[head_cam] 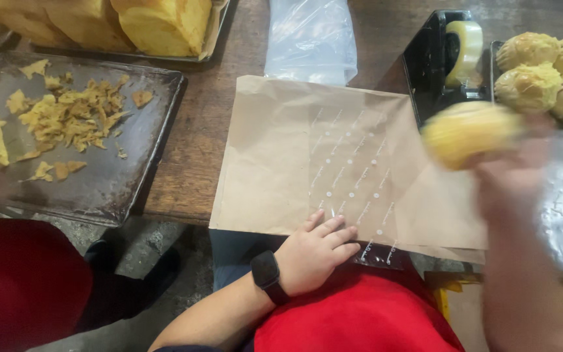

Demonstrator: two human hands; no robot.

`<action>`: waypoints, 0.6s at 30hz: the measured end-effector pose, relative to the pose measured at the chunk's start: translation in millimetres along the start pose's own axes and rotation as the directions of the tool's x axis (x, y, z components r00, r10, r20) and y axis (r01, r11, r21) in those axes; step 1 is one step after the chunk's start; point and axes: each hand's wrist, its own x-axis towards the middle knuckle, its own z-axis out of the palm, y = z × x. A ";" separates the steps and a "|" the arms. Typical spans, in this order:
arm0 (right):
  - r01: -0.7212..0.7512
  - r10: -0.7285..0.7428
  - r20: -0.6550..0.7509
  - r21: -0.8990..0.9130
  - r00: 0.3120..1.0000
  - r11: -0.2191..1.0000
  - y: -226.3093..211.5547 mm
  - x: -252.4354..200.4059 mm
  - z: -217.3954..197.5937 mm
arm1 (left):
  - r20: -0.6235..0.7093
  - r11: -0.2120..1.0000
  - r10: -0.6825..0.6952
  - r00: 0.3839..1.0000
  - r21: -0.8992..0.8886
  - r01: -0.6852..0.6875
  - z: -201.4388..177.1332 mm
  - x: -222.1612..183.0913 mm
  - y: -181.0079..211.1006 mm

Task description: The person wraps individual buns in plastic wrap and places them into a yellow crate, while another person slices loaves of bread nearby. The person uses tape from a dispenser to seal the plastic wrap on each bun.

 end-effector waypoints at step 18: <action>0.217 0.027 0.578 -0.349 0.816 0.912 -14.8 -7.1 77.5 | -0.316 0.882 -0.401 0.860 -0.388 0.269 -39.1 102.1 -65.5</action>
